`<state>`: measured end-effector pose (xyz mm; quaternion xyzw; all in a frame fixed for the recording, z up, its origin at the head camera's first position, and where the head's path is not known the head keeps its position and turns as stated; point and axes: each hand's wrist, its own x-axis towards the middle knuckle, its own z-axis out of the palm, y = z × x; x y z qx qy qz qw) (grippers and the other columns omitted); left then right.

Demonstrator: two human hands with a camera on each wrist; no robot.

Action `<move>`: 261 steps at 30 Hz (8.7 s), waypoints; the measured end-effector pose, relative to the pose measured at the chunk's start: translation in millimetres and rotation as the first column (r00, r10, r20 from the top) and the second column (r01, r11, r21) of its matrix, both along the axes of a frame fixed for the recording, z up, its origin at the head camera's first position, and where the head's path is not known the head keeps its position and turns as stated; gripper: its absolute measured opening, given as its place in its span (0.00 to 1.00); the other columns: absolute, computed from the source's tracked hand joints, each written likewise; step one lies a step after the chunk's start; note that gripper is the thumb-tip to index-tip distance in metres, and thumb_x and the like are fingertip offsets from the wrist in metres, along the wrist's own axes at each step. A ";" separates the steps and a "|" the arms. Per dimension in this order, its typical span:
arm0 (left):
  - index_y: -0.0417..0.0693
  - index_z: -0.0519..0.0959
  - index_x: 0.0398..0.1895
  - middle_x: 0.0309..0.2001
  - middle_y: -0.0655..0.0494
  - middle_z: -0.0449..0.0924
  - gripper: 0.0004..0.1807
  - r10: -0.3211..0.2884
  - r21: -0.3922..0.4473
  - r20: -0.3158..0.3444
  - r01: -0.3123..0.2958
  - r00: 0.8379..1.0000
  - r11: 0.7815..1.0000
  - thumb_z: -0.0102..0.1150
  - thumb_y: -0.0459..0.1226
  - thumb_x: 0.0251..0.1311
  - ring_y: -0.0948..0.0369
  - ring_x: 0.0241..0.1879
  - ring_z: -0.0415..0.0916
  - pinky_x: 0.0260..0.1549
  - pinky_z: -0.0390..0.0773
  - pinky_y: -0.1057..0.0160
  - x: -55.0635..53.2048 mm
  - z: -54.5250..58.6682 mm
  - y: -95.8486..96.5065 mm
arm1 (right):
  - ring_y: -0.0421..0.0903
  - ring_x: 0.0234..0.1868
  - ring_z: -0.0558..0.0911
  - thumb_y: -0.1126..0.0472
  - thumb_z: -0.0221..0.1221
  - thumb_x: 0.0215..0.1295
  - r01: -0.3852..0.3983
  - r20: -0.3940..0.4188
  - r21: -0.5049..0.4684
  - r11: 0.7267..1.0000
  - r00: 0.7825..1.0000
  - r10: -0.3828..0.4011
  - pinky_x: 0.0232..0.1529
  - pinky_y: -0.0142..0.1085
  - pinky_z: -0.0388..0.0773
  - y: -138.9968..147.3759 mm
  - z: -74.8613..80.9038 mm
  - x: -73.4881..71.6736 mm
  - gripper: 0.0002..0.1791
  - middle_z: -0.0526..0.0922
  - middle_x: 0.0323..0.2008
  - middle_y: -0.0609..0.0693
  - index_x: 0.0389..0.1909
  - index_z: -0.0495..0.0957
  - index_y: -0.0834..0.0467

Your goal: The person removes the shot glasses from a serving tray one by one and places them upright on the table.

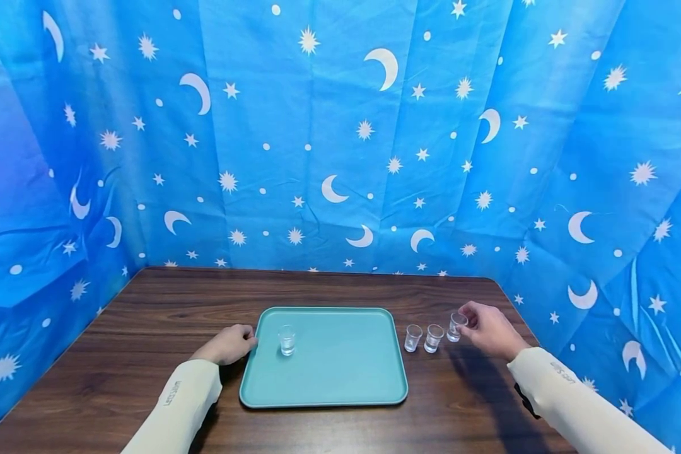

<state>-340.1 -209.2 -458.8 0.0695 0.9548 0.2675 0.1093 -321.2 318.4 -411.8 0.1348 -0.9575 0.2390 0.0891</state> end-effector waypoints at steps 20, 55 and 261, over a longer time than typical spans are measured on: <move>0.45 0.70 0.26 0.22 0.51 0.68 0.11 0.010 0.002 0.010 -0.010 1.000 1.000 0.48 0.38 0.68 0.57 0.21 0.65 0.23 0.65 0.59 -1.0 2.4 0.1 | 0.43 0.31 0.77 0.67 0.67 0.52 0.011 0.106 0.018 1.000 0.994 -0.013 0.34 0.40 0.77 -7.2 -16.0 2.9 0.15 0.77 0.29 0.48 0.41 0.76 0.64; 0.45 0.70 0.27 0.22 0.51 0.68 0.11 0.037 -0.018 0.009 -0.037 0.999 0.999 0.48 0.38 0.69 0.57 0.22 0.66 0.23 0.65 0.59 -1.0 -0.2 4.0 | 0.51 0.44 0.78 0.58 0.67 0.53 -0.009 0.066 0.008 1.000 0.998 0.008 0.45 0.48 0.74 -38.3 1.8 -18.6 0.24 0.80 0.43 0.54 0.52 0.76 0.59; 0.42 0.71 0.27 0.21 0.50 0.69 0.13 -0.001 0.030 0.039 -0.001 0.999 1.000 0.46 0.37 0.69 0.57 0.19 0.65 0.22 0.65 0.59 -0.8 0.5 -9.6 | 0.53 0.40 0.78 0.65 0.68 0.50 -0.001 0.226 -0.021 1.000 0.974 0.006 0.41 0.47 0.76 25.0 -4.3 -5.3 0.25 0.79 0.39 0.57 0.49 0.73 0.68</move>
